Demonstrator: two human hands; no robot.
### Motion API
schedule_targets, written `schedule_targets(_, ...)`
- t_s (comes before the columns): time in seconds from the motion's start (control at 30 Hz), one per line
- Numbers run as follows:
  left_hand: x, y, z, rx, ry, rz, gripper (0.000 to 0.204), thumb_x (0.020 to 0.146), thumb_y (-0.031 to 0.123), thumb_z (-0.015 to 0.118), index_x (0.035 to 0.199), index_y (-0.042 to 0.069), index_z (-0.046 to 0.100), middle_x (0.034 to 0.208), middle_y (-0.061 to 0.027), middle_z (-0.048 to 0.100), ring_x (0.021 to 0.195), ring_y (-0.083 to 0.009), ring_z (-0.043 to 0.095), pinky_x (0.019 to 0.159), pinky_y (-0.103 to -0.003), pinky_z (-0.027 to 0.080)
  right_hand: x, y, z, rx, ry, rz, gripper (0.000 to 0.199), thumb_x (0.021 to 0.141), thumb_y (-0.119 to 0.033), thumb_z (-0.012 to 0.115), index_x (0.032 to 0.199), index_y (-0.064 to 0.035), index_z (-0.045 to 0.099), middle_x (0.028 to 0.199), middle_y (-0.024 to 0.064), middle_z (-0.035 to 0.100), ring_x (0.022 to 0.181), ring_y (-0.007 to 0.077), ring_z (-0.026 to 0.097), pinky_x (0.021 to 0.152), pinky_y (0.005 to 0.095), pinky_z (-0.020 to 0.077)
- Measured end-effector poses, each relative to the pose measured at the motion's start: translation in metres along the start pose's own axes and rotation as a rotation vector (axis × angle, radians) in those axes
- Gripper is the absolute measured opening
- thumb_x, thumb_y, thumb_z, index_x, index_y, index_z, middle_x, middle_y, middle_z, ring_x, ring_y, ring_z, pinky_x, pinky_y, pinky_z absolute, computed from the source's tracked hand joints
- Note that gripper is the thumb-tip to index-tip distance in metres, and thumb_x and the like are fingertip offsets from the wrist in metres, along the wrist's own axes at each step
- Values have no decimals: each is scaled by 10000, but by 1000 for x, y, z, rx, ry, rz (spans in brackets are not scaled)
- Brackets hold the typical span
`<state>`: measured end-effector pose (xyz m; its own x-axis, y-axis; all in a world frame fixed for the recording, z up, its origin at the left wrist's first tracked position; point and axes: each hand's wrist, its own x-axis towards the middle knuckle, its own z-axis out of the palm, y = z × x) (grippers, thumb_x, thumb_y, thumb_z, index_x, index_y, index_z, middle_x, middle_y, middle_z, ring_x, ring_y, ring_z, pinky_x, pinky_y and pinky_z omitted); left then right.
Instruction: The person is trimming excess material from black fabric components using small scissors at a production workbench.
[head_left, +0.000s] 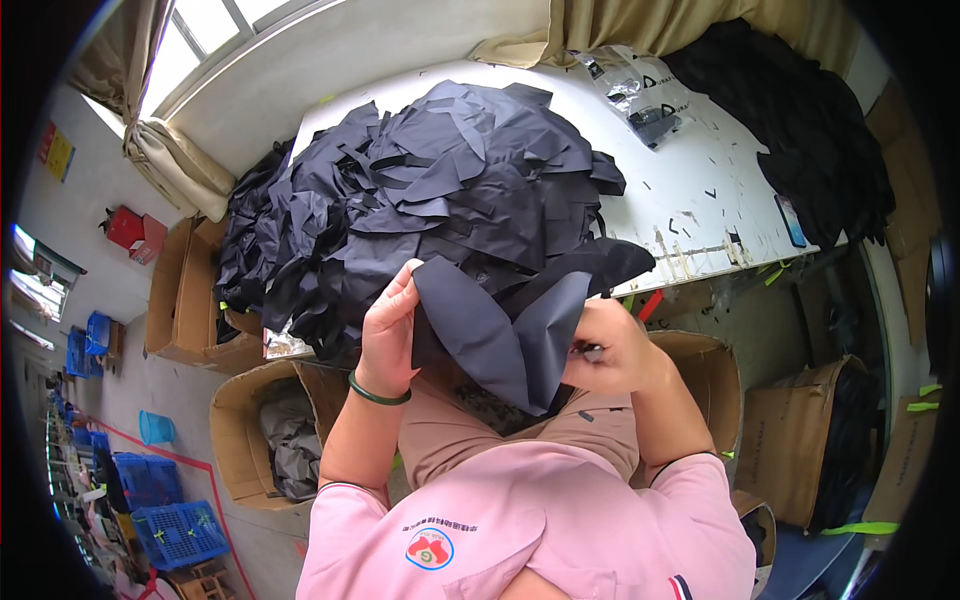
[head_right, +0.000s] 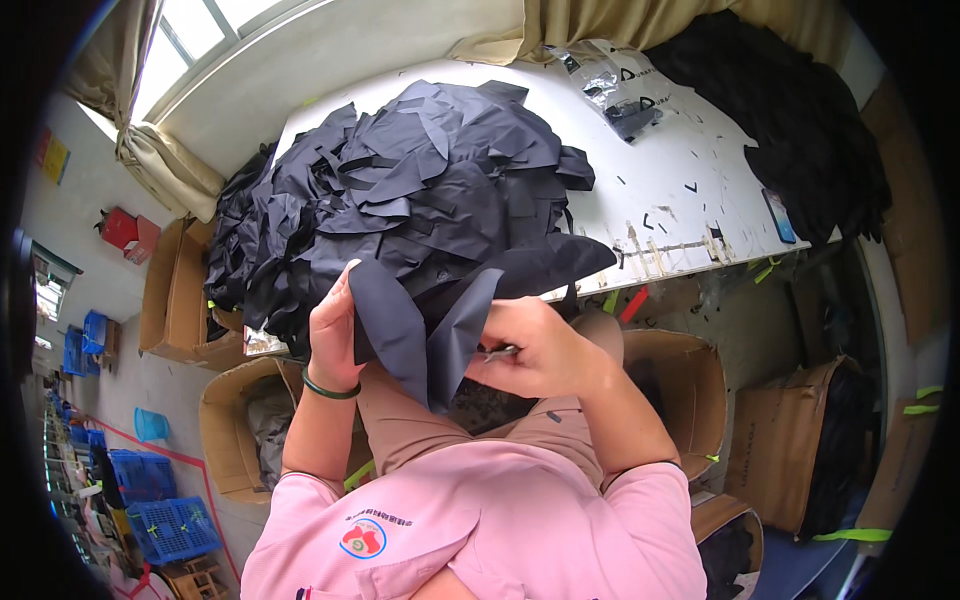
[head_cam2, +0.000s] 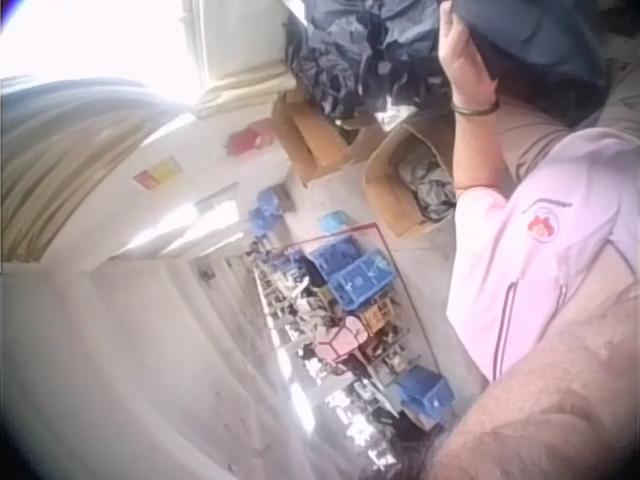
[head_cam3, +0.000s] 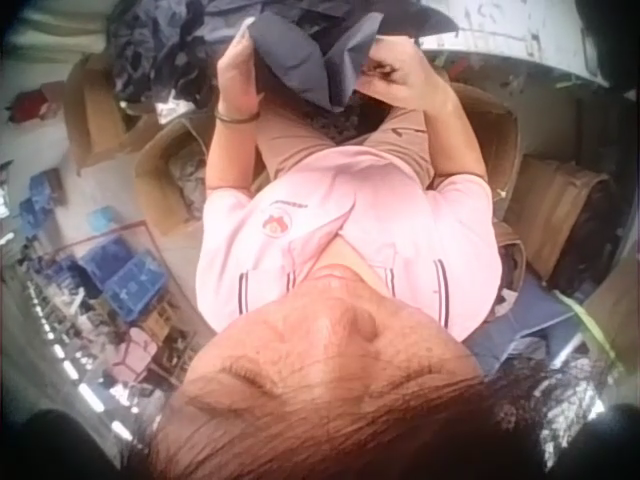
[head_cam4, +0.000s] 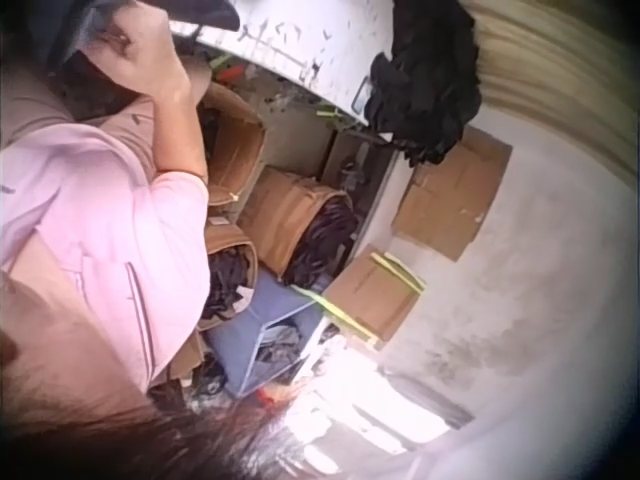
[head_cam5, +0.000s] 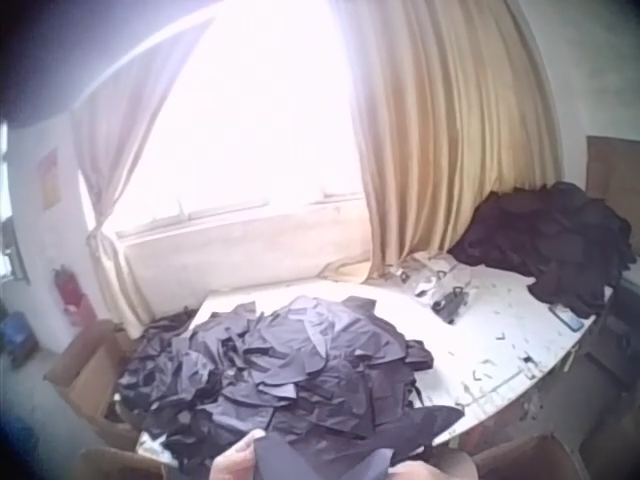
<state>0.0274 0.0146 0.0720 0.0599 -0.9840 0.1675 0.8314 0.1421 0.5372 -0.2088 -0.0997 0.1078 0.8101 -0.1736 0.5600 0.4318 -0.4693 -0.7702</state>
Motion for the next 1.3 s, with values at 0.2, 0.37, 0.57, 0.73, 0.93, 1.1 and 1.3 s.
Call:
schedule_targets(0.2, -2, 2, 9, 56, 79, -26, 126, 1010, 121, 446, 1052, 36, 529, 1039, -93, 638, 977, -198, 637, 911, -347, 503, 9, -24, 2, -312, 317, -8, 502, 678, 11, 767, 1152, -21, 605, 790, 77, 614, 543, 147, 553, 504, 246, 440)
schedule_targets(0.37, -3, 7, -4, 64, 91, -17, 170, 986, 119, 506, 1131, 31, 506, 1111, -105, 616, 1012, -190, 620, 909, -333, 494, 10, -29, -5, -370, -135, 10, 265, 703, -43, 720, 964, -49, 671, 756, 86, 620, 554, 202, 587, 489, 309, 447)
schedule_targets(0.57, -9, -22, -9, 937, 401, 697, 333, 955, 185, 580, 1218, 18, 463, 1206, -112, 509, 1034, -170, 542, 943, -309, 412, 20, -41, 14, 721, 136, 658, 107, 917, -34, 571, 879, 32, 646, 755, 173, 693, 422, 42, 418, 384, 224, 319)
schedule_targets(0.73, -52, -62, 14, 1044, 66, 727, 792, 808, 470, 737, 1327, 17, 346, 1213, -159, 458, 1067, -213, 519, 940, -338, 423, 48, -34, 39, 898, 287, 559, 201, 977, -121, 533, 956, 55, 629, 810, 184, 689, 408, 43, 353, 374, 225, 314)
schedule_targets(0.93, -60, -58, 20, 948, 265, 486, 741, 829, 118, 748, 1405, 19, 293, 1210, -99, 524, 1053, -200, 563, 955, -321, 429, 74, -22, 63, 594, 319, 410, 213, 958, -151, 603, 1002, 46, 672, 658, -20, 565, 517, 37, 430, 459, 225, 361)
schedule_targets(1.1, -36, -31, -19, 899, 457, 474, 316, 939, 5, 576, 1249, 17, 516, 1160, -65, 602, 1046, -138, 579, 940, -276, 442, 91, -24, 66, 129, 300, 182, 218, 915, -129, 627, 1030, 56, 611, 762, 184, 608, 614, 210, 569, 598, 292, 479)
schedule_targets(1.3, -13, -41, -9, 620, 300, 405, 322, 930, 12, 597, 1231, 32, 483, 1130, -27, 600, 1021, -102, 569, 906, -250, 452, 99, 18, 53, -215, 306, 107, 290, 913, -125, 638, 1117, 77, 599, 855, 200, 630, 698, 198, 581, 681, 290, 495)
